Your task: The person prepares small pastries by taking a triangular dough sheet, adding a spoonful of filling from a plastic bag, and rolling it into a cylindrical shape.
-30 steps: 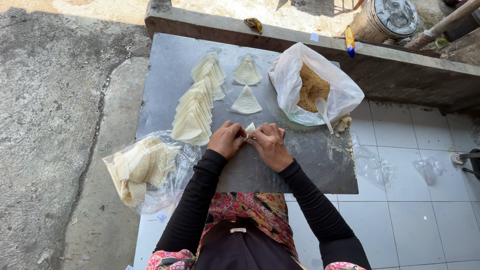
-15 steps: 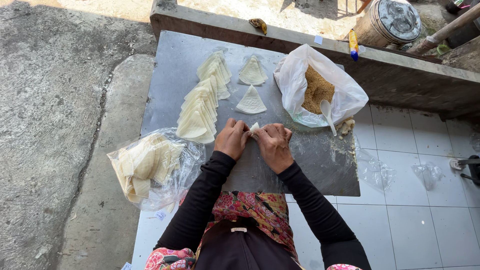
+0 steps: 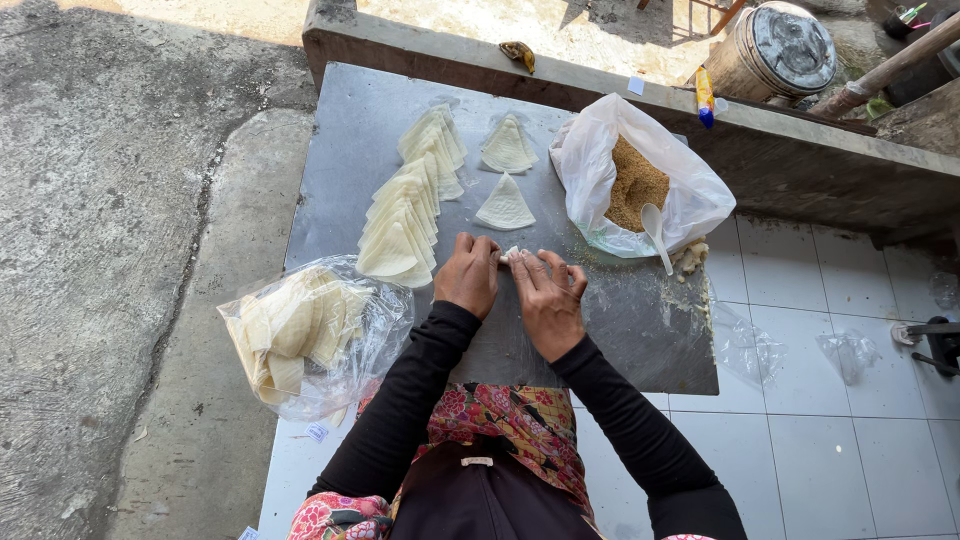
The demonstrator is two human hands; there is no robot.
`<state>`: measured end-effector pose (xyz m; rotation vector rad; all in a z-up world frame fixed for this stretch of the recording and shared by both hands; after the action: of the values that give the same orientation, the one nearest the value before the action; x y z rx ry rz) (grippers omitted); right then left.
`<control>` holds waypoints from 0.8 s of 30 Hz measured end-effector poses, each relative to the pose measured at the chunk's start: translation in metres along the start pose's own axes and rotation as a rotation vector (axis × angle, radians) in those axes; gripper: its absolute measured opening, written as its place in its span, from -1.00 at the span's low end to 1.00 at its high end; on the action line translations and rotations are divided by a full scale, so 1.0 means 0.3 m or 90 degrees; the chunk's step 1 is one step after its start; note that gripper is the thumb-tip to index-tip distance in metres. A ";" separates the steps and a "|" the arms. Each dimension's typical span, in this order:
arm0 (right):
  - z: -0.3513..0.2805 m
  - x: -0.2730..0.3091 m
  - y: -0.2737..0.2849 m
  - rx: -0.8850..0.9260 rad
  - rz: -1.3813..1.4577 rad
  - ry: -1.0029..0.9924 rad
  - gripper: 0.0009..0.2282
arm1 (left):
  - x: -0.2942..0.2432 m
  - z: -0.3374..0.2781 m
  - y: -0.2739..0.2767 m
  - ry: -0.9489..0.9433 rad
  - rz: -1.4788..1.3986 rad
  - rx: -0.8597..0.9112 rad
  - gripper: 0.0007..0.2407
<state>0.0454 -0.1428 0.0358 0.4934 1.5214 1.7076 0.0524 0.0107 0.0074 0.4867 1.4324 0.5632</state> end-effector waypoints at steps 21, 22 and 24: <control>0.113 -0.145 -0.054 0.066 0.331 -0.101 -0.59 | 0.029 0.014 -0.009 -0.019 -0.004 -0.061 -0.89; 0.117 -0.136 -0.048 0.060 0.325 -0.093 -0.64 | 0.029 0.015 -0.010 -0.021 -0.007 -0.062 -0.89; 0.131 -0.121 -0.047 0.048 0.312 -0.076 -0.72 | 0.029 0.016 -0.011 -0.026 -0.013 -0.065 -0.89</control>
<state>0.1006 -0.1448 0.0379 1.0590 1.4594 1.9428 0.0577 0.0136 -0.0011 0.3998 1.3612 0.6031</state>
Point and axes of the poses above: each hand's wrist, its own z-axis towards the middle knuckle, its own y-axis out of the back of the hand, x = y × z, the point moved 2 cm from there along z, towards the middle knuckle, and after that the axes turned 15 degrees about x, right-handed, at the moved point
